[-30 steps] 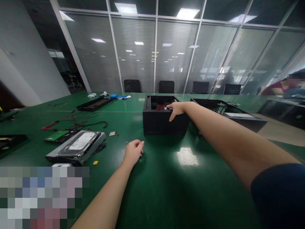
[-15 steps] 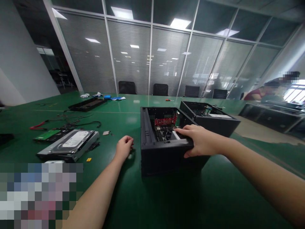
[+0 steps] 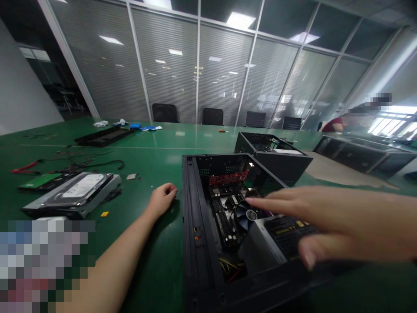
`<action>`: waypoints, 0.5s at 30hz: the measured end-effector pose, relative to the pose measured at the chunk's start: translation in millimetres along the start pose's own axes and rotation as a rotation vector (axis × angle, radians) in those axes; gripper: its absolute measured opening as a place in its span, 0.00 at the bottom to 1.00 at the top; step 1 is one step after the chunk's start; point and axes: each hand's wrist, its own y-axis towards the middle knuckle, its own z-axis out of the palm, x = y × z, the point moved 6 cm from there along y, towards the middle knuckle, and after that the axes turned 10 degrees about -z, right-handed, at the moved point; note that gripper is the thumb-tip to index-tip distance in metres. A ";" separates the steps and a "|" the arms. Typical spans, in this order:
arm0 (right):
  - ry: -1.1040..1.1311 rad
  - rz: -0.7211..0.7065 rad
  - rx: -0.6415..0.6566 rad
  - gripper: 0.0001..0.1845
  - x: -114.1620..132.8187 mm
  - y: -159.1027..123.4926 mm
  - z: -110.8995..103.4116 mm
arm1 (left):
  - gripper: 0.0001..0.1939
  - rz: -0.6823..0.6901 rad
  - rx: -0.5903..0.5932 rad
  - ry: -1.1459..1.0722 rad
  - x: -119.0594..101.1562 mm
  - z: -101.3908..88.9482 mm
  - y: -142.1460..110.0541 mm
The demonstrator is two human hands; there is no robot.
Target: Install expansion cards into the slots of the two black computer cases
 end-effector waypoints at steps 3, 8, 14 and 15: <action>-0.108 0.016 0.015 0.37 -27.6 54.9 -32.7 | 0.11 0.016 0.016 0.015 -2.9 -0.8 -3.7; -0.395 0.173 0.041 0.31 -88.9 157.4 -21.9 | 0.11 0.014 0.042 0.036 -3.4 -1.4 -3.3; -0.316 0.111 -0.212 0.19 -110.4 205.4 15.9 | 0.11 -0.029 0.045 0.025 -7.3 -0.7 -0.5; -0.290 0.110 -0.234 0.18 -112.2 204.8 15.8 | 0.10 -0.038 0.043 0.022 -6.7 -0.2 -0.1</action>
